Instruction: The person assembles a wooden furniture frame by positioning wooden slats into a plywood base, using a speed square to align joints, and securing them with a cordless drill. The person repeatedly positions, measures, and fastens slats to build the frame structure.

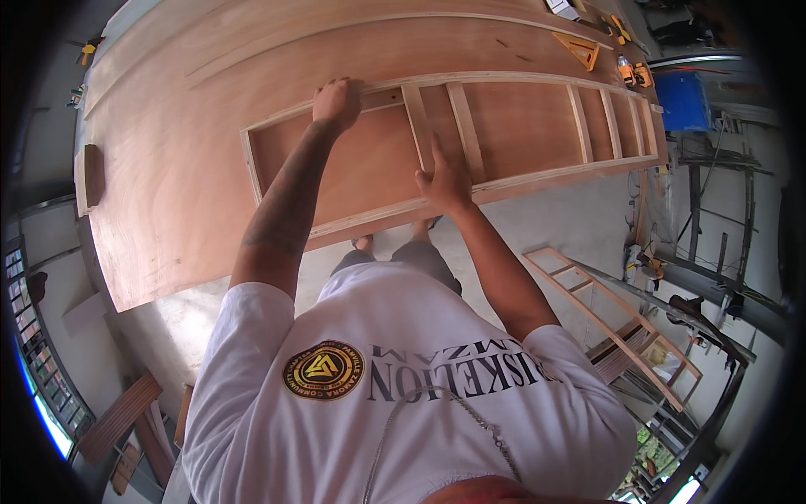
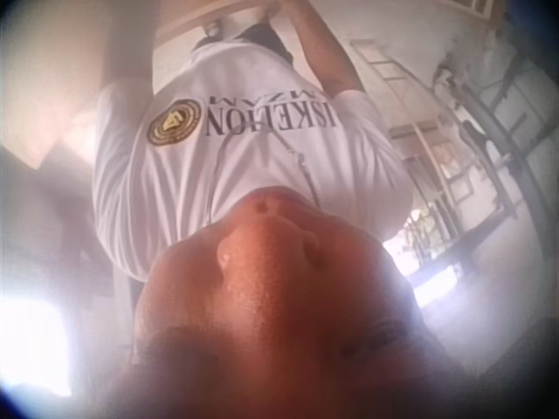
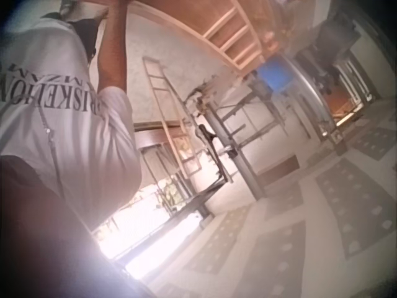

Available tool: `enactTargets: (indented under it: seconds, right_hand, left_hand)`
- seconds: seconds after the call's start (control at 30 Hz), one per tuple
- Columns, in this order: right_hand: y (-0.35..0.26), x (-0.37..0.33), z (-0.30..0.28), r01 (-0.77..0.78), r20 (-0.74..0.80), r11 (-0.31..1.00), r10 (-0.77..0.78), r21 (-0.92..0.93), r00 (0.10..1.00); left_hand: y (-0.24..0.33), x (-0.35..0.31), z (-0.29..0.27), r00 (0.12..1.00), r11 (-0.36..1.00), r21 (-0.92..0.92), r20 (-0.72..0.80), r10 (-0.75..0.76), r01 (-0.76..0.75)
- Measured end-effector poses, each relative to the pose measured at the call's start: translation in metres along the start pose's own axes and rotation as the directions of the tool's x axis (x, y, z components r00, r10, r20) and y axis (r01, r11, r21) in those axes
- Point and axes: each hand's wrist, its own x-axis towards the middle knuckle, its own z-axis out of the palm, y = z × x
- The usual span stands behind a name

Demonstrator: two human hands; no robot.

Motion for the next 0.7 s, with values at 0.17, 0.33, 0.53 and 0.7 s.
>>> enactTargets:
  seconds: [0.17, 0.33, 0.53, 0.7]
  right_hand:
    - [0.027, 0.004, -0.006, -0.046, 0.0, 0.999, 0.046, 0.011, 0.999]
    - [0.037, 0.001, -0.011, 0.067, -0.054, 0.997, -0.065, 0.04, 0.996]
    - [0.035, 0.003, -0.009, 0.044, 0.03, 0.999, -0.044, 0.027, 0.999]
    - [0.035, 0.004, -0.008, 0.069, 0.031, 0.997, -0.069, 0.019, 0.997]
  left_hand:
    - [0.026, 0.022, 0.02, 0.991, 0.984, -0.142, 0.094, -0.092, 0.105]
    - [0.064, 0.029, 0.032, 0.996, 0.992, -0.101, 0.05, -0.069, 0.074]
    - [0.097, 0.069, 0.04, 0.899, 0.961, -0.092, 0.386, -0.207, 0.26]
    - [0.101, 0.071, 0.033, 0.825, 0.864, -0.205, 0.458, -0.33, 0.46]
